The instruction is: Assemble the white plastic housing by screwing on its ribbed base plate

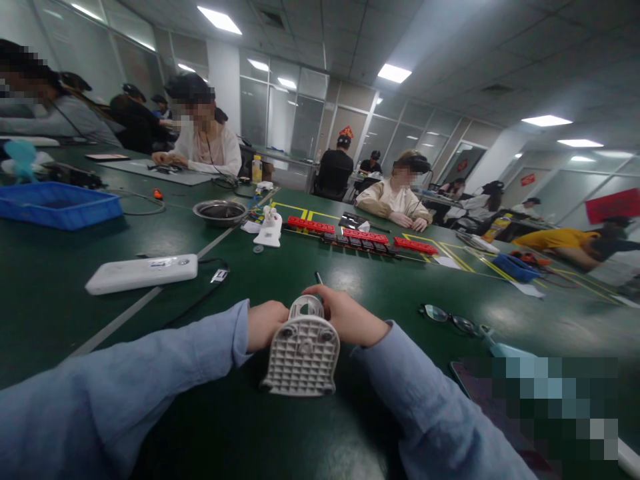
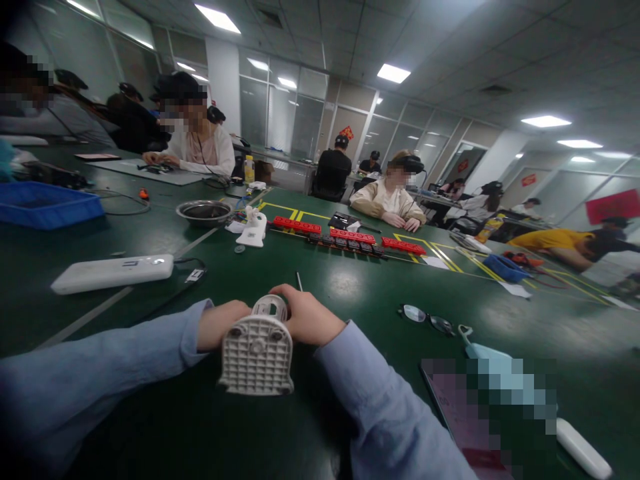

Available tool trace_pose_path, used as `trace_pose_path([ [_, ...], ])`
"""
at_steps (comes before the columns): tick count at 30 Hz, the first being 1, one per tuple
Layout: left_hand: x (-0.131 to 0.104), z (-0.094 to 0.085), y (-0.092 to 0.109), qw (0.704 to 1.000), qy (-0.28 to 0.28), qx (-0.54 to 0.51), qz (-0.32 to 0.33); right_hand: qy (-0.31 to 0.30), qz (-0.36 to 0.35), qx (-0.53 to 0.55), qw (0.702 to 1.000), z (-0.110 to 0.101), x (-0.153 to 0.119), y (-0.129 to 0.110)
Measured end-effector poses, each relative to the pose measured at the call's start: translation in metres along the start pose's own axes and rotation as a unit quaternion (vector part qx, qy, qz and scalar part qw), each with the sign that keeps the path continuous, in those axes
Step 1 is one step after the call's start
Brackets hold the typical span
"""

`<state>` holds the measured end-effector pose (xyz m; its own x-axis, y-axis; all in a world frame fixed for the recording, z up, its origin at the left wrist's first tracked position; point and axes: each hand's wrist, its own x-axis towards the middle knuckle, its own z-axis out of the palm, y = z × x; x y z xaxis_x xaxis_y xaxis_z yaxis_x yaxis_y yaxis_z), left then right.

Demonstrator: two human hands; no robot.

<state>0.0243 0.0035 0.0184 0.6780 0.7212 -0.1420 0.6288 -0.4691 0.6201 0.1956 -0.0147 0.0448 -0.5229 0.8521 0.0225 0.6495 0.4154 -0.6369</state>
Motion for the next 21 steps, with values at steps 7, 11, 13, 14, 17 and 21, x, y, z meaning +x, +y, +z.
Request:
trace_pose_path([
  [7,0.018,-0.001,-0.032,0.953,-0.01,-0.284,-0.105,-0.037,0.113,0.011,0.993,-0.018,0.004,0.024],
  [11,0.027,-0.021,-0.052,0.81,0.064,-0.539,-0.221,0.118,0.155,-0.103,0.975,-0.029,0.001,0.032],
  [13,0.031,-0.022,-0.058,0.768,0.088,-0.602,-0.199,0.139,0.189,-0.137,0.962,-0.021,0.003,0.036],
  [14,0.033,-0.019,-0.058,0.762,0.093,-0.613,-0.185,0.134,0.207,-0.135,0.96,-0.014,0.005,0.039],
  [17,0.036,-0.007,-0.057,0.735,0.105,-0.65,-0.161,0.13,0.225,-0.092,0.961,0.006,0.011,0.047],
  [21,0.036,0.002,-0.054,0.709,0.132,-0.673,-0.163,0.192,0.188,-0.022,0.963,0.014,0.02,0.062],
])
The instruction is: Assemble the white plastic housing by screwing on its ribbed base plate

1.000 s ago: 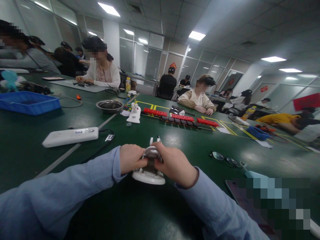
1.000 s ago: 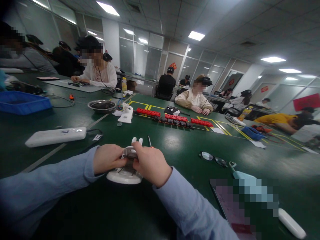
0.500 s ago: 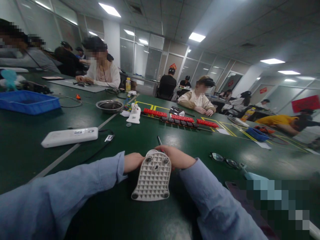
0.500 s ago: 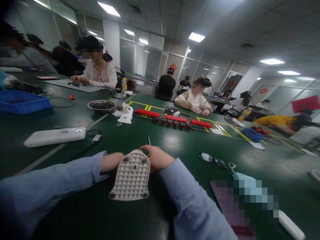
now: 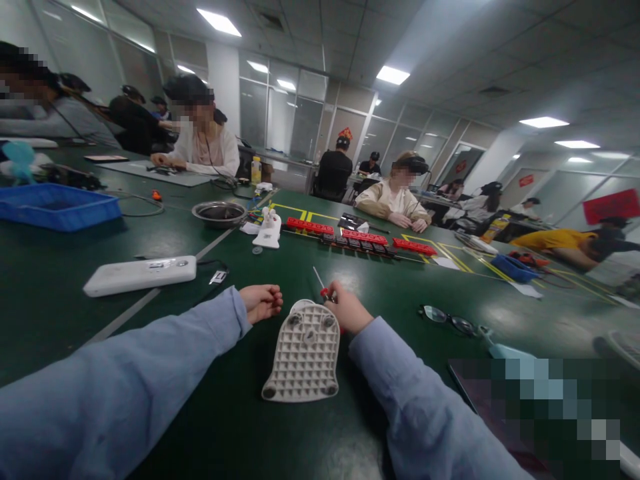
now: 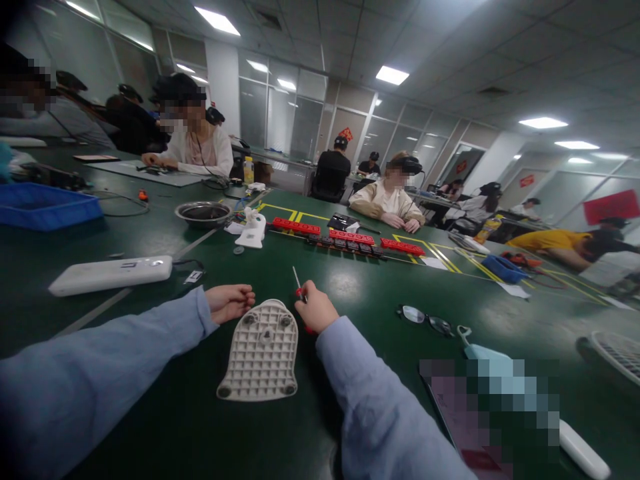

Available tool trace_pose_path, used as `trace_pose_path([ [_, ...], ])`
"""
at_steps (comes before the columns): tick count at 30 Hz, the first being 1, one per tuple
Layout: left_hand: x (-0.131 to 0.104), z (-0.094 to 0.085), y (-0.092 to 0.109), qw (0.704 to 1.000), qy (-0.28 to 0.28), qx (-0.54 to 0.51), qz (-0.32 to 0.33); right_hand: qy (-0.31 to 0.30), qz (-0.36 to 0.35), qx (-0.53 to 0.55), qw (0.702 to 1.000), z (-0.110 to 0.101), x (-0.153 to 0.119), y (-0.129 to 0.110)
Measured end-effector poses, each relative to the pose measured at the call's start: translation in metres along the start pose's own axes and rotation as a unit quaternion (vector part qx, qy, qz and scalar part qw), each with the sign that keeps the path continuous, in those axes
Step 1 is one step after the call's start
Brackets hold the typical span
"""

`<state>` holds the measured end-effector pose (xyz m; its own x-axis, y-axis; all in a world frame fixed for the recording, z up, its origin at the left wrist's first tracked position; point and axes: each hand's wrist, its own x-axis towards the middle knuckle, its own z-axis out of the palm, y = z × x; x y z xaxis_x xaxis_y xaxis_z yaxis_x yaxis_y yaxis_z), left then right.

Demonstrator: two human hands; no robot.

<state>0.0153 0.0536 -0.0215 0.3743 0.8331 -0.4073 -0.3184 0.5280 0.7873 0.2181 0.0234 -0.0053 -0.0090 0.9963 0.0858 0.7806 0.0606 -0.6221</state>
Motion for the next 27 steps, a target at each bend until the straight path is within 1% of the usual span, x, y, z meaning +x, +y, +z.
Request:
trace_pose_path([
  [3,-0.001,0.0,0.002,1.0,0.008,-0.011,0.0,0.074,-0.013,0.09,0.993,0.003,0.009,0.009],
  [5,-0.001,-0.001,0.003,1.0,0.007,-0.011,-0.003,0.123,-0.015,0.158,0.98,0.008,0.013,0.014],
  [7,-0.001,-0.001,0.004,1.0,0.004,-0.014,-0.006,0.152,-0.005,0.234,0.96,0.015,0.015,0.018],
  [9,-0.001,-0.001,0.003,1.0,-0.001,-0.022,-0.008,0.167,0.013,0.32,0.932,0.022,0.017,0.022],
  [11,-0.001,-0.002,0.002,0.999,-0.008,-0.032,-0.01,0.176,0.032,0.407,0.896,0.026,0.019,0.024],
  [14,-0.001,-0.002,0.001,0.999,-0.024,-0.043,-0.008,0.186,0.053,0.514,0.836,0.024,0.022,0.027],
  [17,0.0,-0.003,0.001,0.998,-0.034,-0.053,0.009,0.18,0.069,0.591,0.784,0.01,0.023,0.024],
  [19,-0.001,-0.002,0.001,0.998,-0.035,-0.055,0.017,0.164,0.073,0.628,0.758,-0.004,0.022,0.019],
  [22,-0.004,0.0,0.004,0.998,-0.037,-0.046,0.026,0.135,0.062,0.667,0.73,-0.031,0.017,0.006],
  [25,-0.012,0.005,0.013,0.998,-0.031,-0.018,0.048,0.111,0.046,0.709,0.695,-0.058,0.009,-0.012],
  [27,-0.019,0.01,0.021,0.997,-0.033,-0.001,0.065,0.105,0.036,0.719,0.687,-0.072,0.0,-0.026],
])
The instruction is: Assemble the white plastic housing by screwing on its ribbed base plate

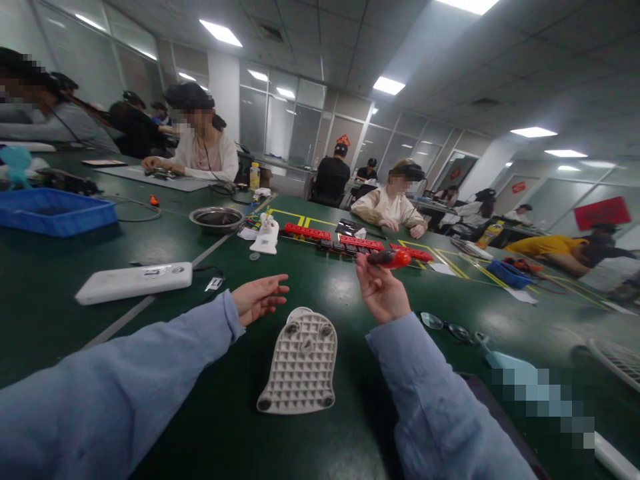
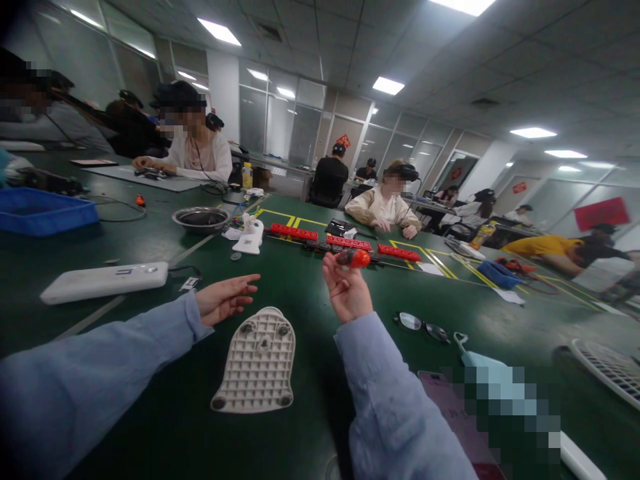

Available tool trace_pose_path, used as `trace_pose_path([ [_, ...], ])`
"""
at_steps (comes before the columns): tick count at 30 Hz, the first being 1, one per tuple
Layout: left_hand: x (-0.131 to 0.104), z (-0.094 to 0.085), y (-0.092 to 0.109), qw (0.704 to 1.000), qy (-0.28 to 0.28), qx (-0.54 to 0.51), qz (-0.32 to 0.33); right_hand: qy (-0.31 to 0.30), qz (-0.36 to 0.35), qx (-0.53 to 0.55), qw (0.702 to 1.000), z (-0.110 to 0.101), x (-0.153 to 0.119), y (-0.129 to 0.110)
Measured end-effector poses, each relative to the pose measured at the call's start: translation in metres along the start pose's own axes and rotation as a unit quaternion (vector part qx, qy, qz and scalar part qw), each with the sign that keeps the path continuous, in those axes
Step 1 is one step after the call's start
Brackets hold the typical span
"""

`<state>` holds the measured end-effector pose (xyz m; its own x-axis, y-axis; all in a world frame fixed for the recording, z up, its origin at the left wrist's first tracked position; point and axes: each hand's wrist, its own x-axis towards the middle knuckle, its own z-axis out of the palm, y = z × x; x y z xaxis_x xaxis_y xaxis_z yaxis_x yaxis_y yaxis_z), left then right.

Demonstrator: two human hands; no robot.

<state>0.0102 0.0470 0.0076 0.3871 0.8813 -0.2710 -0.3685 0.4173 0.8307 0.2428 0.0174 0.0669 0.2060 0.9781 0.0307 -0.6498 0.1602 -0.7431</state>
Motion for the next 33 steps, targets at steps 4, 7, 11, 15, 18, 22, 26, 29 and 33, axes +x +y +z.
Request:
trace_pose_path([
  [4,-0.016,0.015,0.018,0.999,-0.033,0.022,0.031,-0.042,-0.048,-0.047,0.997,0.022,-0.027,-0.014],
  [7,-0.032,0.028,0.025,0.996,-0.058,0.031,0.052,-0.095,-0.122,-0.085,0.984,0.034,-0.048,-0.015],
  [11,-0.056,0.044,0.027,0.994,-0.082,0.032,0.066,-0.09,-0.247,-0.144,0.954,0.044,-0.072,-0.013],
  [15,-0.071,0.054,0.026,0.993,-0.099,0.029,0.063,-0.074,-0.329,-0.187,0.923,0.048,-0.086,-0.015],
  [18,-0.076,0.056,0.025,0.992,-0.105,0.031,0.06,-0.078,-0.349,-0.191,0.914,0.049,-0.09,-0.016],
  [22,-0.078,0.056,0.025,0.991,-0.112,0.03,0.061,-0.082,-0.351,-0.179,0.916,0.05,-0.091,-0.016],
  [26,-0.077,0.055,0.024,0.989,-0.126,0.027,0.066,-0.073,-0.359,-0.177,0.914,0.05,-0.09,-0.017],
  [29,-0.076,0.054,0.024,0.988,-0.133,0.027,0.066,-0.071,-0.355,-0.177,0.915,0.05,-0.09,-0.017],
  [33,-0.075,0.054,0.025,0.99,-0.124,0.022,0.063,-0.068,-0.358,-0.18,0.914,0.049,-0.089,-0.017],
])
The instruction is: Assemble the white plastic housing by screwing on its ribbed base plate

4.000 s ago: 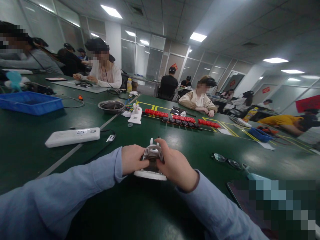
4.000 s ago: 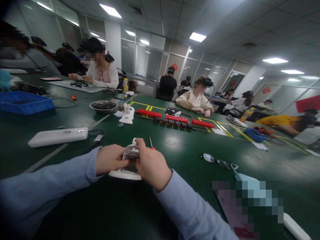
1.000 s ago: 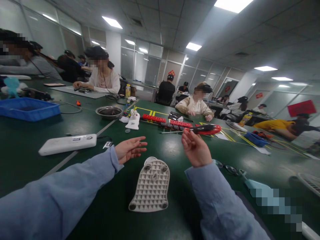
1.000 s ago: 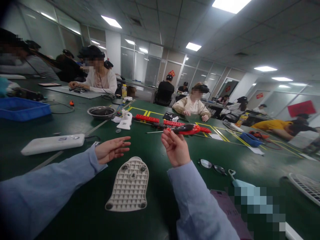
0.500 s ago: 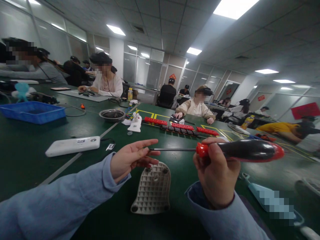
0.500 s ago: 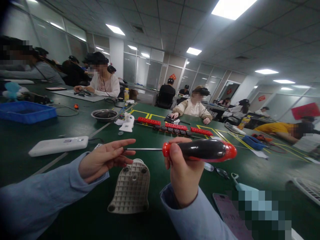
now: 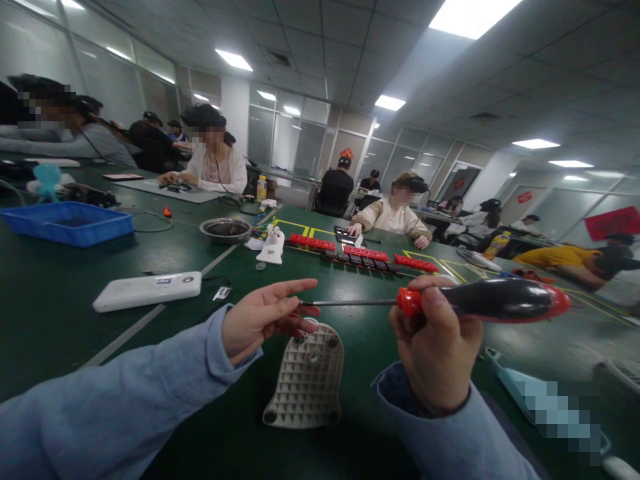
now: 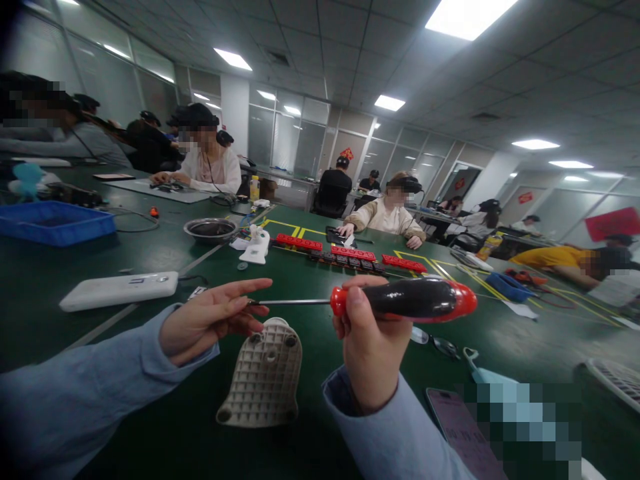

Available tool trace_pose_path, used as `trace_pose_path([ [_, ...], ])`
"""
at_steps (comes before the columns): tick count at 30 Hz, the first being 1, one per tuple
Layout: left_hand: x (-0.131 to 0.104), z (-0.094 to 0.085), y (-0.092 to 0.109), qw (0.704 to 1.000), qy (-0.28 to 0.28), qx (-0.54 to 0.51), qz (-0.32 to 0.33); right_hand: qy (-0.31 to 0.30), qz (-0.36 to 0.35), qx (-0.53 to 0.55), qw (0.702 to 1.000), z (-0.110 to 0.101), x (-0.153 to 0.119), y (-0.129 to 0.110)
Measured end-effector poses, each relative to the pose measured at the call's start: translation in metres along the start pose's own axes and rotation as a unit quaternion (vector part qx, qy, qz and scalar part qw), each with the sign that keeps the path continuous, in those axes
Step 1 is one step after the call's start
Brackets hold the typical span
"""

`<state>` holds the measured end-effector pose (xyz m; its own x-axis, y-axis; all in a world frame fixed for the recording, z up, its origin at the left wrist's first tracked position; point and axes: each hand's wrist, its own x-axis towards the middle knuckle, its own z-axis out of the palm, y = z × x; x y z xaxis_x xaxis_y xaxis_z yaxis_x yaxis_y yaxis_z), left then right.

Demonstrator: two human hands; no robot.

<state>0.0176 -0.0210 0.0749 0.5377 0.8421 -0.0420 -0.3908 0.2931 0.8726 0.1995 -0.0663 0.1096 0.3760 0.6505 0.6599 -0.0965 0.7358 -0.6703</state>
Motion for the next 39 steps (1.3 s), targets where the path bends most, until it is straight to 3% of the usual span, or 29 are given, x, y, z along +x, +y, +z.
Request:
trace_pose_path([
  [5,0.001,-0.001,0.0,1.0,-0.004,0.004,-0.006,-0.003,0.006,0.004,1.0,0.0,0.001,0.002],
  [12,-0.002,0.0,0.0,0.996,-0.02,0.072,0.039,-0.013,0.038,0.024,0.999,-0.001,0.006,0.005],
  [21,-0.002,0.004,0.0,0.991,0.074,0.092,0.063,-0.066,0.0,-0.024,0.998,-0.006,-0.002,0.011],
  [29,-0.006,0.007,0.002,0.993,0.052,0.097,0.045,-0.047,0.026,0.029,0.998,-0.005,0.005,0.017],
  [32,0.002,-0.003,0.003,0.992,0.039,0.114,0.047,-0.027,0.027,0.029,0.999,-0.005,0.007,0.016],
  [35,0.023,-0.029,-0.002,0.978,0.104,0.165,0.077,-0.007,0.03,0.023,0.999,-0.005,0.011,0.014],
  [37,0.038,-0.051,-0.01,0.965,0.169,0.201,-0.005,0.006,0.032,0.025,0.999,-0.007,0.013,0.013],
  [38,0.044,-0.061,-0.014,0.956,0.182,0.212,-0.088,0.013,0.034,0.029,0.999,-0.007,0.015,0.012],
  [39,0.048,-0.068,-0.019,0.948,0.159,0.217,-0.168,0.019,0.038,0.033,0.999,-0.008,0.016,0.011],
])
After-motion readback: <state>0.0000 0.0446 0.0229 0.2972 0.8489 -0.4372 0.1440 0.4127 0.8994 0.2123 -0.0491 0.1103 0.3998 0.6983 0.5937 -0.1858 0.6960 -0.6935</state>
